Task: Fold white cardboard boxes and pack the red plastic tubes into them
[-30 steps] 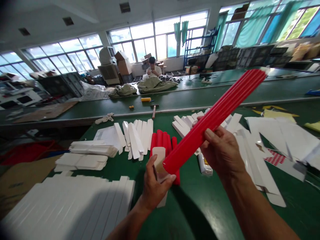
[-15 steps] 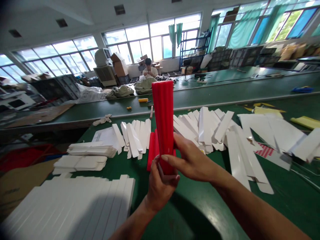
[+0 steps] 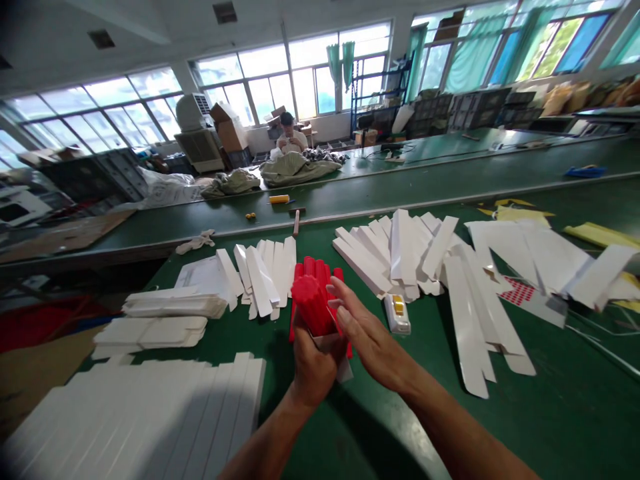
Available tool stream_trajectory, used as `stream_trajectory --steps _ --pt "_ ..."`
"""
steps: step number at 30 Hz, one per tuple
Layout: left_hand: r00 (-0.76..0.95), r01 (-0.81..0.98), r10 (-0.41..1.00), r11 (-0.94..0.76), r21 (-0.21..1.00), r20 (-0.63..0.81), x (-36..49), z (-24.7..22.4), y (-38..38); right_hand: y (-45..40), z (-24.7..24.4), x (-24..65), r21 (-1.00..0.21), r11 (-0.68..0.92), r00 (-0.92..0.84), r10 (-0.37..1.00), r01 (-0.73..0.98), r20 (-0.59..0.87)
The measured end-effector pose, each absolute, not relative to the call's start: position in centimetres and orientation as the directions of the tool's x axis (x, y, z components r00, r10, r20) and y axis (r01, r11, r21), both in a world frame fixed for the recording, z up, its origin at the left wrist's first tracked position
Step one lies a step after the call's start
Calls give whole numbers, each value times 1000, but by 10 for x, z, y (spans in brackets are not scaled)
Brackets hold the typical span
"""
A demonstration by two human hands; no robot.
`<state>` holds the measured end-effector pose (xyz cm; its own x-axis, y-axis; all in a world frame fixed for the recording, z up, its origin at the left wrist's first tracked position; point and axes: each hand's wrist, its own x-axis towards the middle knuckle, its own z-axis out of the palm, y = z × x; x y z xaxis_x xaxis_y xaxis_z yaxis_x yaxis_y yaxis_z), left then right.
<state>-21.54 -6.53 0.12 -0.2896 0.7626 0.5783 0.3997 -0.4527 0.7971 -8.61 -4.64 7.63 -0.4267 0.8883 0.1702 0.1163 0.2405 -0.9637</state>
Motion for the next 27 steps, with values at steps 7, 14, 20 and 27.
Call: stream_trajectory --steps 7,14,20,27 --pt "-163 536 741 -488 689 652 -209 -1 -70 -48 72 -97 -987 155 -391 912 50 123" --pt "-24 257 855 -495 830 518 -224 12 -79 -44 65 -99 -997 67 -319 945 -37 75" --pt "-229 -164 959 -205 965 165 -221 25 -63 -45 34 -111 -906 -75 -144 990 -417 -16" --pt "-139 -195 965 -245 950 221 -212 36 -64 -39 32 -108 -967 68 -224 967 -244 125"
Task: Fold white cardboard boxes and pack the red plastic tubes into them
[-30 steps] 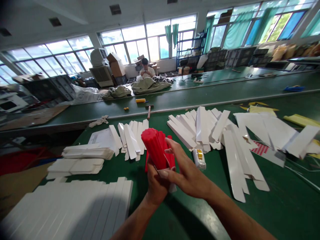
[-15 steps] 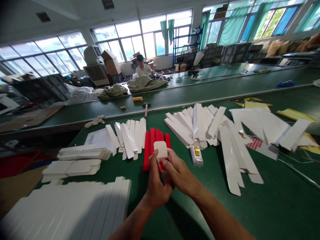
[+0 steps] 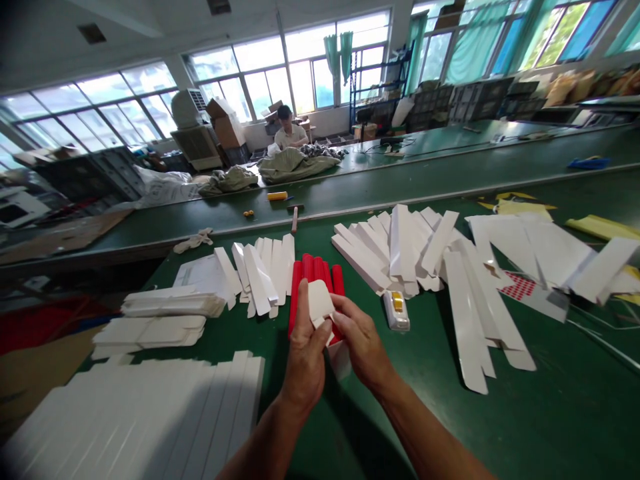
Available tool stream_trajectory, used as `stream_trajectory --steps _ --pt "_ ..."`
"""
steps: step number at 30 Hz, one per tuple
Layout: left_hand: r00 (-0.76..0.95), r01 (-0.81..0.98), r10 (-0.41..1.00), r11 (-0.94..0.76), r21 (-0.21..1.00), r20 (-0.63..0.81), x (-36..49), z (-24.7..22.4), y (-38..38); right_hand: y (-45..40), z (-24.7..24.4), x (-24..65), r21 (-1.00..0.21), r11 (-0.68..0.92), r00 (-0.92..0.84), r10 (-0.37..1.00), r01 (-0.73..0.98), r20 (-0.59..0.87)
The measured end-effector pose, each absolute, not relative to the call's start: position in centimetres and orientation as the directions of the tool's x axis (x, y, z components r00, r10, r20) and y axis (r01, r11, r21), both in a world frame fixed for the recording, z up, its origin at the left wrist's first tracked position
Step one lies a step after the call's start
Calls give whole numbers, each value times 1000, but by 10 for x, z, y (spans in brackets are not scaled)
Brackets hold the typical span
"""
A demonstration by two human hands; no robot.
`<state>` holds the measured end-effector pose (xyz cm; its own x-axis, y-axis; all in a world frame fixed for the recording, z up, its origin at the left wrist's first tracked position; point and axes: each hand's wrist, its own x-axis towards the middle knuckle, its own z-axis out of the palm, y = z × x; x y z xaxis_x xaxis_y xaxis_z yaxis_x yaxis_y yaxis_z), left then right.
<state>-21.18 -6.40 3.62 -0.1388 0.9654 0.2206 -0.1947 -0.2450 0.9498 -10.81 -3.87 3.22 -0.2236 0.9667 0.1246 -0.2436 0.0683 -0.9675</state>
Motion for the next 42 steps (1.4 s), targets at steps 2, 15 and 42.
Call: stream_trajectory --steps 2,15,42 --pt "-135 -126 960 -263 956 247 -209 37 -66 -39 37 -109 -971 145 -207 961 -192 184" --pt "-99 371 696 -637 676 711 -225 16 -57 -31 18 -118 -858 351 40 931 -375 364" --pt "502 691 638 -702 173 584 -268 74 -49 -32 3 -119 -750 641 -339 750 162 568"
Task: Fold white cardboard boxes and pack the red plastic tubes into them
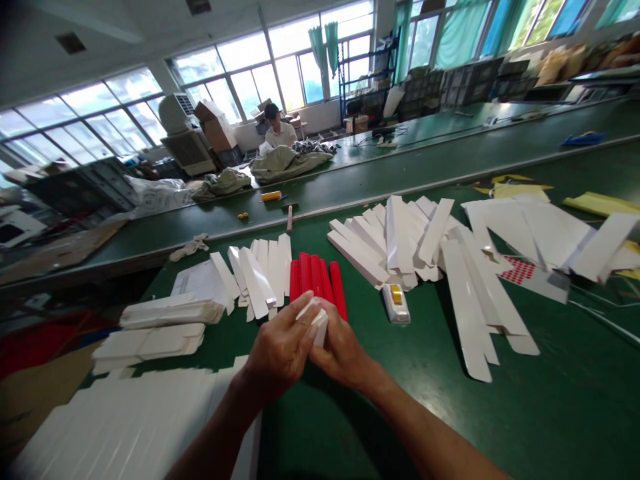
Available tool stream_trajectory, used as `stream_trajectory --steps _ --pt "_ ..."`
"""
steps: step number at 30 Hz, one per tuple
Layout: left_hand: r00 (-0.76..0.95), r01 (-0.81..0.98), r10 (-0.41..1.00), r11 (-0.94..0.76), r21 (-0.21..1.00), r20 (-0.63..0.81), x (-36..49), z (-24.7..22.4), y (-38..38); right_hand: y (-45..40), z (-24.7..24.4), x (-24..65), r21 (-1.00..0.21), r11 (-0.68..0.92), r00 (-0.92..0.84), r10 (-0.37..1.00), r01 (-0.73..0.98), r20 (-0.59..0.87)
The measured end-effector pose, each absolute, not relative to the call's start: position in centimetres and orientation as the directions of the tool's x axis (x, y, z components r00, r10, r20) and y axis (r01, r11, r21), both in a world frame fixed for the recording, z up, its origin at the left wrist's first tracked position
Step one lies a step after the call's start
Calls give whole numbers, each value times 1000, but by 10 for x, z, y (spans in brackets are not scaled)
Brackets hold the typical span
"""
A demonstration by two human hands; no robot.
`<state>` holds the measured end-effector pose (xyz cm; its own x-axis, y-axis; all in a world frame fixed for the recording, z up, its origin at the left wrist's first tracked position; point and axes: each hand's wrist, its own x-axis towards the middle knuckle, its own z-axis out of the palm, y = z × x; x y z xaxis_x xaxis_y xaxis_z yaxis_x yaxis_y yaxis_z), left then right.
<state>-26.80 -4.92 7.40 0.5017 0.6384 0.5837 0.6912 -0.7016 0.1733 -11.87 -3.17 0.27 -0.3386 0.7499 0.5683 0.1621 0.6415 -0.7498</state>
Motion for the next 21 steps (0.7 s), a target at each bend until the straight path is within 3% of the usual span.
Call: stream_trajectory --steps 6,14,17,21 --pt "611 683 468 -719 -127 638 -266 65 -49 -26 2 -117 -763 635 -402 734 122 547" --pt "650 721 506 -646 -251 567 -268 60 -51 -18 8 -113 -767 641 -517 667 31 536" --pt "643 730 508 -633 -259 573 -269 64 -48 -14 9 -114 -787 617 -514 678 8 526" --pt "573 765 585 -634 -118 574 -267 61 -43 -15 8 -122 -819 573 -529 691 -14 492"
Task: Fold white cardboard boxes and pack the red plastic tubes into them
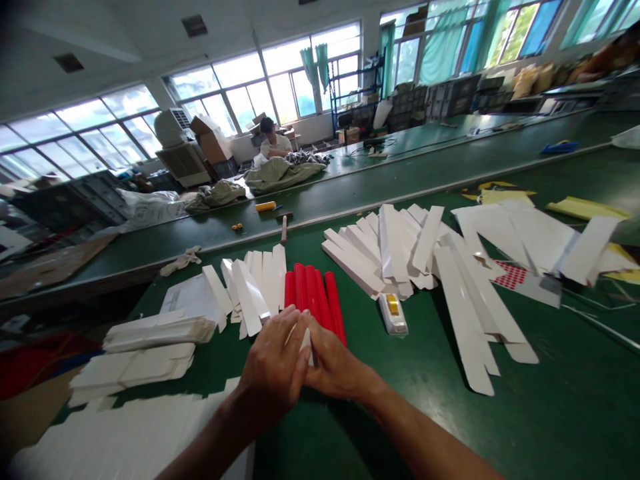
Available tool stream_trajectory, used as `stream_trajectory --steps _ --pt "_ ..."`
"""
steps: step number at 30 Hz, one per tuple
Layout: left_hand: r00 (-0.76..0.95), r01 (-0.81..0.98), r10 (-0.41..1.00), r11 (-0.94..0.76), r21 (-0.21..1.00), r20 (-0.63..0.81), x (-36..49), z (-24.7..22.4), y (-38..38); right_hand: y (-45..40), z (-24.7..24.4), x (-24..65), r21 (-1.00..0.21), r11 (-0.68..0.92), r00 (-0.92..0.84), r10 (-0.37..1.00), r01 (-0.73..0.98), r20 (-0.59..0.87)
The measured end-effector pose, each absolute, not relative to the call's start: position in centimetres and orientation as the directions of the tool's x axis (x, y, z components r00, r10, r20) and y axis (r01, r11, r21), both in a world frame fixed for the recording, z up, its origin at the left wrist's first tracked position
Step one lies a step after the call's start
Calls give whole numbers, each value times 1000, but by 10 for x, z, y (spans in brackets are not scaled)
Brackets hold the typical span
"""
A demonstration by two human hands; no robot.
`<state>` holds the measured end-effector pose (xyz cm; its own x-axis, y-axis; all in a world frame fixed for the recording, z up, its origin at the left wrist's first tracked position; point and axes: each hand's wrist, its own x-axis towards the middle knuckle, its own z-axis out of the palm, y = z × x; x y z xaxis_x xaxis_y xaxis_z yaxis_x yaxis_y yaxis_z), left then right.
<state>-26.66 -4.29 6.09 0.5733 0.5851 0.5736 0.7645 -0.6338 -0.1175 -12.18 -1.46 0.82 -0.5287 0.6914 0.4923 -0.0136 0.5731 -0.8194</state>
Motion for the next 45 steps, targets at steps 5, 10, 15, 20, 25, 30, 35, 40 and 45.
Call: stream_trajectory --steps 5,10,15,20,25,30,35,40,45 --pt "581 731 528 -673 -112 619 -260 48 -40 -14 5 -109 -830 558 -549 698 16 459" --pt "539 768 573 -635 -81 617 -265 43 -46 12 -37 -31 -993 52 4 999 110 52" --pt "523 751 584 -660 -12 621 -265 41 -51 46 -106 37 -945 -303 492 846 126 -206" --pt "519 740 584 -673 16 624 -260 38 -51 58 -139 44 -829 -553 499 743 80 -447" --pt "502 734 569 -678 27 651 -258 40 -51 68 -140 37 -768 -640 468 670 -29 -576" --pt "508 725 572 -688 39 644 -256 43 -51 70 -134 36 -758 -631 422 649 -168 -634" --pt "488 740 565 -672 28 665 -260 44 -48 47 -137 37 -821 -507 408 712 -263 -571" --pt "454 763 616 -641 75 644 -264 45 -47 28 -147 31 -816 -479 386 721 -325 -576" --pt "347 814 721 -549 188 600 -263 43 -51 25 -156 26 -804 -493 385 708 -331 -592"
